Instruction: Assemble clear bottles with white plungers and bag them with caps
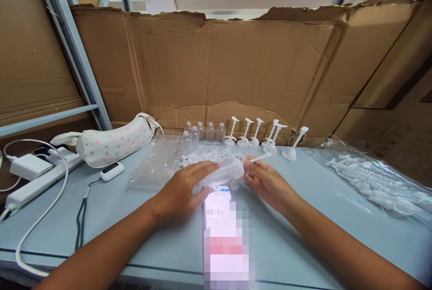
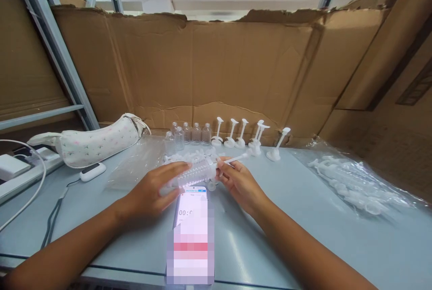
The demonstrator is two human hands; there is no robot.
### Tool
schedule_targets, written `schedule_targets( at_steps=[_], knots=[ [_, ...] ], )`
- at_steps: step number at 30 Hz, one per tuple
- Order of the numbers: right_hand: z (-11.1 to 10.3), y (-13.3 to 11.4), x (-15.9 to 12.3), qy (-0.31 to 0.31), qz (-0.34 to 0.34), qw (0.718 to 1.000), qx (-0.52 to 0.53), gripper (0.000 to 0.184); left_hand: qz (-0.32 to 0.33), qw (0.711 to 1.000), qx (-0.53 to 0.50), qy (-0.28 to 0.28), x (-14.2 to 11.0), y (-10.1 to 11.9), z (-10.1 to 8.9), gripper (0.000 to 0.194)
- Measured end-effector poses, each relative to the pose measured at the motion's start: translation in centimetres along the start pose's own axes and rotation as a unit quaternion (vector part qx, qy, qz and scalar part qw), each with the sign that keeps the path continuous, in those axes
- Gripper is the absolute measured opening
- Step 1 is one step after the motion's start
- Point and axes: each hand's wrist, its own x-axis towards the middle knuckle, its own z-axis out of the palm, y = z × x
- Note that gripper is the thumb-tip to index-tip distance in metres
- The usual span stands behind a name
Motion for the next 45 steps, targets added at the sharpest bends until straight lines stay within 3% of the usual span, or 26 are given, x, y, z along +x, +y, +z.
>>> schedule_targets(
  at_steps=[3,7,9,13,16,18,19,22,25,27,36,40,45],
  knots=[
    [0.3,0.3,-0.1,-0.007,0.042,0.999,0.002,0.020,0.101,0.988,0.115,0.014,-0.3,-0.4,0.1,0.049],
    [0.6,0.4,-0.2,-0.005,0.048,0.999,0.008,0.021,0.119,0.983,0.139,0.011,-0.3,-0.8,0.3,0.053],
    [0.7,0.3,-0.3,0.007,0.042,0.999,0.011,0.022,0.072,0.992,0.105,0.006,-0.3,-0.6,0.4,0.057],
    [0.9,-0.1,-0.6,0.003,0.027,1.000,0.004,0.022,-0.115,0.990,-0.080,-0.013,0.0,0.1,0.6,0.076],
    [1.4,-0.4,-1.0,-0.001,0.007,1.000,-0.009,0.024,-0.226,0.928,-0.289,-0.072,0.4,0.6,0.5,0.085],
    [1.6,-0.4,-1.1,-0.015,-0.005,1.000,-0.021,0.024,-0.257,0.882,-0.379,-0.113,0.5,0.9,0.5,0.072],
    [1.7,-0.4,-1.2,-0.027,-0.010,0.999,-0.028,0.023,-0.255,0.873,-0.397,-0.125,0.6,1.0,0.5,0.063],
    [1.7,-0.2,-1.2,-0.053,-0.015,0.997,-0.048,0.021,-0.200,0.910,-0.347,-0.110,0.6,1.3,0.6,0.045],
    [1.6,0.0,-1.1,-0.045,-0.024,0.997,-0.063,0.022,-0.164,0.964,-0.199,-0.073,0.4,1.5,0.9,0.053],
    [1.6,0.0,-1.2,-0.037,-0.032,0.996,-0.075,0.023,-0.148,0.980,-0.112,-0.073,0.1,1.6,1.2,0.060],
    [2.3,-1.0,-1.8,-0.020,-0.062,0.994,-0.091,0.028,-0.084,0.995,0.035,-0.037,-0.5,1.9,2.2,0.061],
    [2.1,-1.0,-1.6,-0.021,-0.052,0.996,-0.076,0.033,-0.090,0.996,0.015,-0.012,-0.2,1.7,2.1,0.059],
    [0.7,-1.3,-0.5,-0.031,-0.054,0.996,-0.064,0.045,-0.145,0.988,-0.038,0.028,0.0,1.1,1.5,0.056]
  ],
)
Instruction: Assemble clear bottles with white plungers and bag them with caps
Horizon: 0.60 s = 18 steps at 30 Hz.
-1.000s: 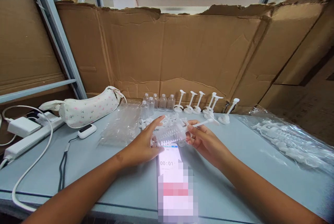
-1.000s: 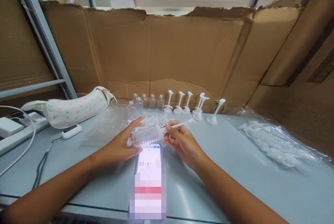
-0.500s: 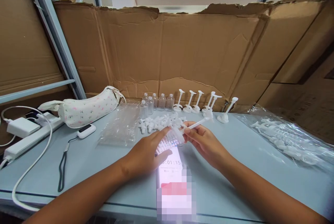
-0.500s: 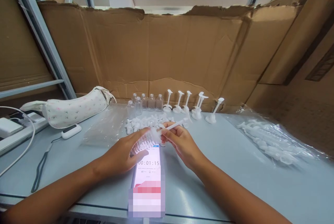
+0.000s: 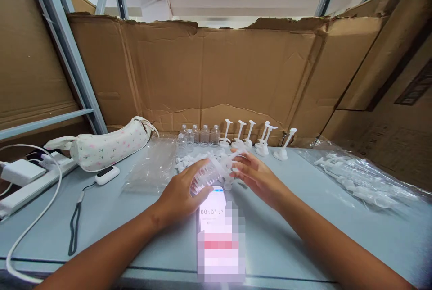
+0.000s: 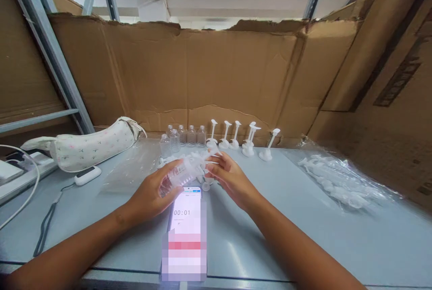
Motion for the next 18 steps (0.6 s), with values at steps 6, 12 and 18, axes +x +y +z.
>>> schedule_targets(
  at_steps=[6,12,18],
  knots=[
    [-1.4,-0.3,0.5,0.065,-0.034,0.996,-0.053,0.042,-0.025,0.999,-0.023,0.015,0.3,-0.2,-0.5,0.054],
    [0.0,0.6,-0.2,-0.077,-0.063,0.980,-0.174,0.031,-0.013,0.998,0.020,-0.065,-0.1,0.3,-0.5,0.055],
    [0.1,0.7,-0.4,-0.034,-0.068,0.979,-0.188,0.029,-0.002,0.983,0.168,-0.075,1.0,-0.1,-2.5,0.061]
  ],
)
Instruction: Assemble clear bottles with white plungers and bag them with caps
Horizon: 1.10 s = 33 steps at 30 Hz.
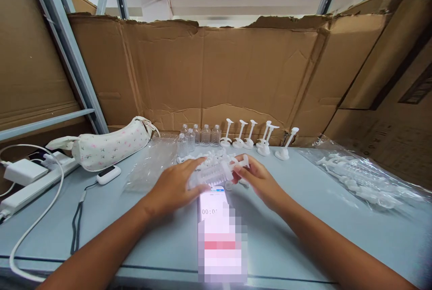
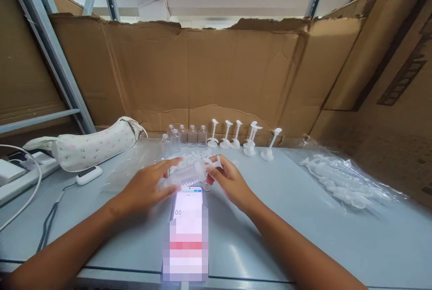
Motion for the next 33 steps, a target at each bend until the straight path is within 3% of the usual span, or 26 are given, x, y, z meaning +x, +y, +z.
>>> schedule_targets(
  at_steps=[2,4,7,9,13,18,22,25,30,33],
  knots=[
    [-0.4,-0.1,0.2,0.045,0.005,0.999,0.000,0.031,-0.031,0.997,0.070,0.024,0.3,-0.9,-1.4,0.049],
    [-0.7,-0.2,0.4,0.091,0.004,0.996,0.002,0.034,-0.098,0.984,0.150,0.001,0.4,-2.0,-3.0,0.045],
    [-1.0,-0.2,0.6,0.146,-0.007,0.989,0.008,0.035,-0.190,0.945,0.243,-0.111,-0.1,-3.9,-4.9,0.039],
    [-1.1,-0.1,0.7,0.160,-0.011,0.987,0.007,0.034,-0.218,0.935,0.217,-0.176,-0.7,-4.9,-5.6,0.039],
    [-1.0,0.2,0.6,0.156,-0.008,0.988,-0.005,0.032,-0.186,0.951,0.152,-0.196,-1.3,-5.8,-5.8,0.047],
    [-0.9,0.3,0.6,0.151,-0.007,0.988,0.001,0.032,-0.116,0.952,0.236,-0.157,-1.1,-5.5,-5.2,0.038],
    [-1.0,0.2,0.8,0.162,-0.012,0.987,0.015,0.031,-0.092,0.959,0.263,-0.047,-1.0,-5.4,-5.7,0.031],
    [-1.2,0.3,0.8,0.168,-0.022,0.985,0.018,0.029,-0.075,0.944,0.313,0.068,-1.0,-5.2,-6.3,0.031],
    [-1.3,0.4,0.7,0.178,-0.035,0.983,0.021,0.025,-0.077,0.882,0.357,0.298,-1.5,-4.2,-6.7,0.025],
    [-1.3,0.3,0.7,0.190,-0.041,0.980,0.034,0.021,-0.095,0.815,0.316,0.476,-2.1,-3.8,-6.8,0.016]
  ],
)
